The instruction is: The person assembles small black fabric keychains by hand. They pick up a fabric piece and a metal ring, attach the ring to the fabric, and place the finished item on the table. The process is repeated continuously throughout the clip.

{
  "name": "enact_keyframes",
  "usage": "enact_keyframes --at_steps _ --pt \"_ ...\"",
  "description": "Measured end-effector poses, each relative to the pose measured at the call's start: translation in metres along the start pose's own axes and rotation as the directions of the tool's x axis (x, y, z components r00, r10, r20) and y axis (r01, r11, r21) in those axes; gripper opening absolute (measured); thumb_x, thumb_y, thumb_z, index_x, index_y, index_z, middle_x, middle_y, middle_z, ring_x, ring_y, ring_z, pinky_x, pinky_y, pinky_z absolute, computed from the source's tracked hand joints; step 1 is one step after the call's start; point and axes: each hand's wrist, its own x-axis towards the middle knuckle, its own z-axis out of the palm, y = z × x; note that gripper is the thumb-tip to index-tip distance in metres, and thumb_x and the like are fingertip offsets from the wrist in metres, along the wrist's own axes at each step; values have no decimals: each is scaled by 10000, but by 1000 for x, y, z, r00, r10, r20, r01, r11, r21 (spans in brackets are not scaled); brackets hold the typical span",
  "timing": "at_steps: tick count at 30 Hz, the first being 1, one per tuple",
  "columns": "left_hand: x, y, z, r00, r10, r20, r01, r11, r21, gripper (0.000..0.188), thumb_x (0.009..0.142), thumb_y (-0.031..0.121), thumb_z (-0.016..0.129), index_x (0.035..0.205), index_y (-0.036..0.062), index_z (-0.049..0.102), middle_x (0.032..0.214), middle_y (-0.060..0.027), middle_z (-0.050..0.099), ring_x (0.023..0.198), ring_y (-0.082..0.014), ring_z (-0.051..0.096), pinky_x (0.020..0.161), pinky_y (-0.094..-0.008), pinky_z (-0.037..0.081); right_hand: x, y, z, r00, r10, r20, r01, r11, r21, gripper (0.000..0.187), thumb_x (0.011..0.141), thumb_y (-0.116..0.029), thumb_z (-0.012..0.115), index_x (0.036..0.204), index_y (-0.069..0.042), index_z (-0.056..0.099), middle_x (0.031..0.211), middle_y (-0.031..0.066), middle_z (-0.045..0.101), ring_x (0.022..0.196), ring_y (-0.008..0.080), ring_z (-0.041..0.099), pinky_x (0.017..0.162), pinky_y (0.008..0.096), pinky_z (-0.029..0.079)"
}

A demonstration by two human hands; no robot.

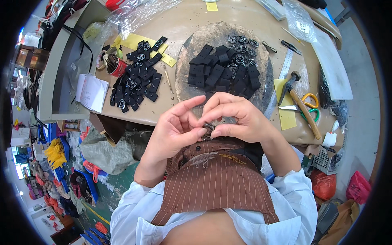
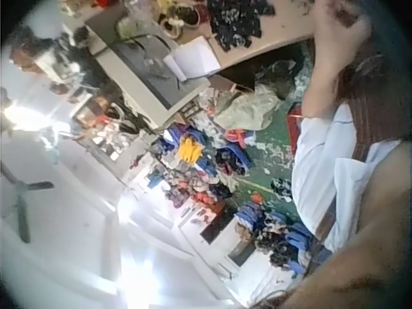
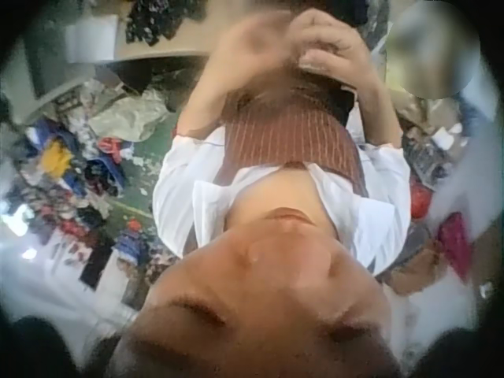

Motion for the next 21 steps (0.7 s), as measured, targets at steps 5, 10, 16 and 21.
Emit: enact_keyframes --at_steps 5,10,16,21 --pt "1 -12 -5 983 -150 107 166 973 -157 568 810 -6 636 1317 -40 384 809 -20 595 711 -67 586 644 -211 516 -5 12 5 995 -103 14 101 988 114 203 744 -59 724 941 -21 690 931 98 624 825 176 607 695 282 482" --pt "3 -47 -4 938 -244 245 330 841 -429 516 802 15 651 1267 -40 434 914 -85 643 776 -114 634 614 -217 526 -18 15 11 995 -103 -18 104 973 206 139 750 7 681 889 -4 694 888 122 647 792 190 639 691 278 503" --pt "49 -51 -1 986 82 -146 -41 963 266 258 833 52 653 1066 -13 561 934 -63 641 812 -100 614 693 -240 507 -60 24 0 943 98 -318 36 920 390 181 816 -37 624 972 48 589 979 157 595 842 156 607 676 248 544" --pt "113 -38 -6 866 488 -111 -51 306 950 266 743 49 698 975 -12 583 909 -148 612 786 -294 633 718 -357 516 -57 12 -3 885 120 -450 47 939 341 320 817 -27 620 1109 41 507 999 137 575 902 152 594 721 287 564"
